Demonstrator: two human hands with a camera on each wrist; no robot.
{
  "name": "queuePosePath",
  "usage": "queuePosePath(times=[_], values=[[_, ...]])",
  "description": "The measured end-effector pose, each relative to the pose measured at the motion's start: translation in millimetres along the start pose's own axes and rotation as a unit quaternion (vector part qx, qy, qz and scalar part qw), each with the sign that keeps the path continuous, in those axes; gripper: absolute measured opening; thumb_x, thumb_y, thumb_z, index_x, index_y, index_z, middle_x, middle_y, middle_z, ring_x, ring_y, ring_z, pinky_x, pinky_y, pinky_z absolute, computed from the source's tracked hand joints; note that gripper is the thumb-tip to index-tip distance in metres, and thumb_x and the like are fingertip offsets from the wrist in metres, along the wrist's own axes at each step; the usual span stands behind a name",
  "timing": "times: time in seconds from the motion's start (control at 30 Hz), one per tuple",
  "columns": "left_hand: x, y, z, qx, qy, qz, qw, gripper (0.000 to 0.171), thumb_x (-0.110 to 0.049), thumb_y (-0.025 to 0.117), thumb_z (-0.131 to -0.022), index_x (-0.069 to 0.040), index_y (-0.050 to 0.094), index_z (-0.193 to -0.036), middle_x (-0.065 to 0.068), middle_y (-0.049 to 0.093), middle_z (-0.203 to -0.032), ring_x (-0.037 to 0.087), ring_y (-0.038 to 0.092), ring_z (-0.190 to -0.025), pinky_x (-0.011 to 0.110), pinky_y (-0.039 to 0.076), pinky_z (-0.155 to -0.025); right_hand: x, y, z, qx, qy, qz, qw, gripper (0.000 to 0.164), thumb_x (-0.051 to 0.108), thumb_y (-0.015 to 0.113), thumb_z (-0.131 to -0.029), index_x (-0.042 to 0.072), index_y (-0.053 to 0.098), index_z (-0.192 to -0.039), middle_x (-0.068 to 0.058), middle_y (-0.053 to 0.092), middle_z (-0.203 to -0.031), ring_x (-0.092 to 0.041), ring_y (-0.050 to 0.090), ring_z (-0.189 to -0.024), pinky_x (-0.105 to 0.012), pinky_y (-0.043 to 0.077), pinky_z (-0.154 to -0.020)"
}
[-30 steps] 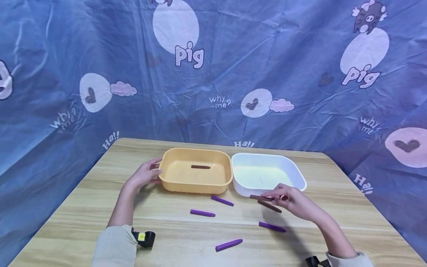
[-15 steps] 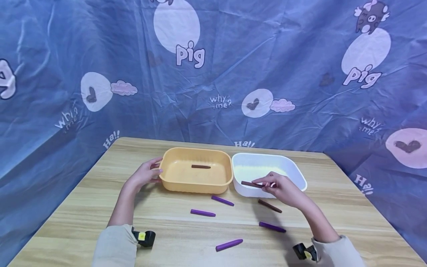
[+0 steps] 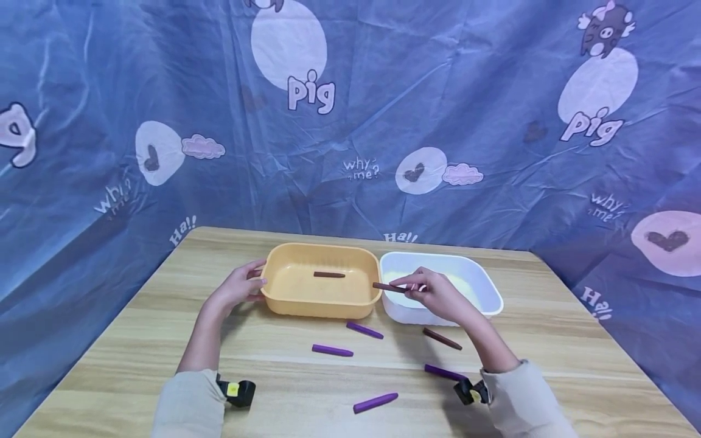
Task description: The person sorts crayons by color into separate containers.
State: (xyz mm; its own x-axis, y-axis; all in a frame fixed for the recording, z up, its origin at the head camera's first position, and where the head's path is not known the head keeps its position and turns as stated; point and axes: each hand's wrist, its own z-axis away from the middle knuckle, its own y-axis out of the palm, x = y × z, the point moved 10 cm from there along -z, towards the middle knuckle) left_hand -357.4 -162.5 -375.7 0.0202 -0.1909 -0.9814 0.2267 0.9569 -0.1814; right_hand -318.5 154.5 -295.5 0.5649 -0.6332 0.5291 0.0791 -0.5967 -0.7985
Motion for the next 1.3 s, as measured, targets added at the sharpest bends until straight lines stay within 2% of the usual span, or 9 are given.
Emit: queuePosePath(times=[0.23, 0.5, 0.83, 1.2, 1.3], values=[[1.3, 1.6, -0.9, -0.001, 0.000, -0.007, 1.0000, 0.056, 0.009, 0.039, -0.092, 0.012, 0.012, -0.140, 0.039, 0.024, -0.135, 0.047, 0.043, -0.113, 0.043, 0.050, -0.082, 3.8, 7.9, -10.6, -0.001, -0.003, -0.004, 1.000, 0.025, -0.008, 0.063, -0.080, 0.003, 0.070, -0.101, 0.003, 0.052, -0.074, -0.012, 0.051, -0.070, -0.025, 0.047, -0.059], [-0.1, 2.9, -0.7, 0.003, 0.001, -0.005, 1.0000, 0.057, 0.009, 0.039, -0.092, 0.012, 0.010, -0.141, 0.039, 0.023, -0.135, 0.048, 0.041, -0.114, 0.043, 0.049, -0.083, 11.4, 13.8, -25.2, -0.021, -0.007, 0.020, 1.000, 0.027, -0.009, 0.063, -0.078, 0.006, 0.072, -0.100, 0.004, 0.053, -0.072, -0.012, 0.052, -0.067, -0.026, 0.045, -0.058], [-0.4, 2.2, 2.6, -0.004, -0.003, -0.009, 1.0000, 0.056, 0.010, 0.039, -0.091, 0.013, 0.011, -0.140, 0.039, 0.025, -0.134, 0.047, 0.042, -0.113, 0.043, 0.050, -0.082, 18.9, 26.0, -45.1, -0.015, 0.001, 0.022, 1.000, 0.028, -0.007, 0.062, -0.079, 0.008, 0.072, -0.101, 0.000, 0.056, -0.075, -0.013, 0.053, -0.070, -0.027, 0.045, -0.061], [-0.2, 1.6, 3.4, -0.006, 0.000, -0.012, 0.9999, 0.056, 0.009, 0.039, -0.091, 0.013, 0.012, -0.140, 0.040, 0.026, -0.134, 0.047, 0.043, -0.112, 0.043, 0.050, -0.082, 29.8, 38.4, -71.3, -0.015, -0.003, 0.023, 1.000, 0.026, -0.005, 0.062, -0.081, 0.009, 0.072, -0.101, 0.003, 0.047, -0.070, -0.013, 0.045, -0.068, -0.025, 0.040, -0.058], [-0.5, 2.0, 3.1, -0.007, 0.000, -0.012, 0.9999, 0.056, 0.009, 0.039, -0.091, 0.013, 0.012, -0.140, 0.039, 0.026, -0.133, 0.047, 0.043, -0.112, 0.042, 0.050, -0.082, 32.1, 41.0, -78.6, -0.013, -0.001, 0.023, 1.000, 0.026, -0.005, 0.061, -0.081, 0.008, 0.072, -0.101, 0.003, 0.049, -0.069, -0.012, 0.045, -0.067, -0.025, 0.040, -0.058]])
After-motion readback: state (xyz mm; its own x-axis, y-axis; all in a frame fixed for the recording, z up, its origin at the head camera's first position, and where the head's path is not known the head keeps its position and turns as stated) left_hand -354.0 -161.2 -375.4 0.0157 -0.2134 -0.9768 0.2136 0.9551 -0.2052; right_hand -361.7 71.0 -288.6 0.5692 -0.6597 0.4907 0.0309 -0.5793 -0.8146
